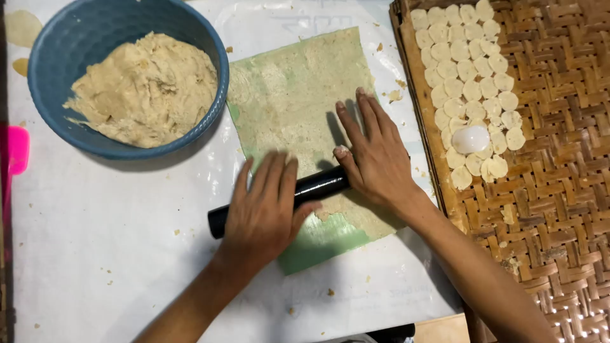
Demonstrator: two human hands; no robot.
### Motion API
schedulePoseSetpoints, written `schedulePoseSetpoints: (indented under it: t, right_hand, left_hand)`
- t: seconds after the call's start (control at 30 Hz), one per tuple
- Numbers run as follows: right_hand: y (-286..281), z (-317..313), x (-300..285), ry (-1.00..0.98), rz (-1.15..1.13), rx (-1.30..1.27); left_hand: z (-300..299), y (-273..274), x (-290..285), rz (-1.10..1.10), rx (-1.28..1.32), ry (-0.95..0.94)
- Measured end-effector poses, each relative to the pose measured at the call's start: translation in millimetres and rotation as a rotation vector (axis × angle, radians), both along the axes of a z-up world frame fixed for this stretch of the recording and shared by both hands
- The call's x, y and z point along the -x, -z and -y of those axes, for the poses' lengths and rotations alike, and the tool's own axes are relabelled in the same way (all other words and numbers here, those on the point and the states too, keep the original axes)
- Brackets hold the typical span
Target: Rolling out dough on a mat and arranging small dough circles onto a woven tray.
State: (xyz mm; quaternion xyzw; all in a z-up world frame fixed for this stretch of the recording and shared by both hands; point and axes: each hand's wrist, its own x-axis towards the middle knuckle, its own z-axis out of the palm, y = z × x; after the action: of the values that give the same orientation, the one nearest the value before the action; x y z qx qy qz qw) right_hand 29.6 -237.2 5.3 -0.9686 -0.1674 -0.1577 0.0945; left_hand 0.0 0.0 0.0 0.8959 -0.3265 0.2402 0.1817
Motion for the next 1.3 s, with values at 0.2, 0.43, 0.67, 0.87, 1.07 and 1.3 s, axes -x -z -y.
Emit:
schedulePoseSetpoints:
  t: [0.2, 0.43, 0.67, 0.87, 1.07, 1.3]
  right_hand:
    - [-2, -5, 35, 0.045, -0.115, 0.045]
    - [17, 11, 89, -0.012, -0.092, -0.018]
    - [38, 30, 148, -0.036, -0.099, 0.029]
    - [54, 46, 169, -0.098, 0.113, -0.131]
    - [33, 57, 155, 0.134, 0.262, -0.479]
    - [11, 32, 162, 0.505, -0.277, -0.600]
  left_hand:
    - [6, -20, 14, -0.189, -0.115, -0.017]
    - [14, 10, 69, -0.208, -0.203, -0.065]
    - [8, 12, 120, -0.208, -0.177, 0.036]
    - [-9, 8, 121, -0.172, -0.030, 0.038]
    - [-24, -1, 116, -0.197, -0.105, -0.061]
    - [-46, -28, 82, -0.284, -0.002, -0.163]
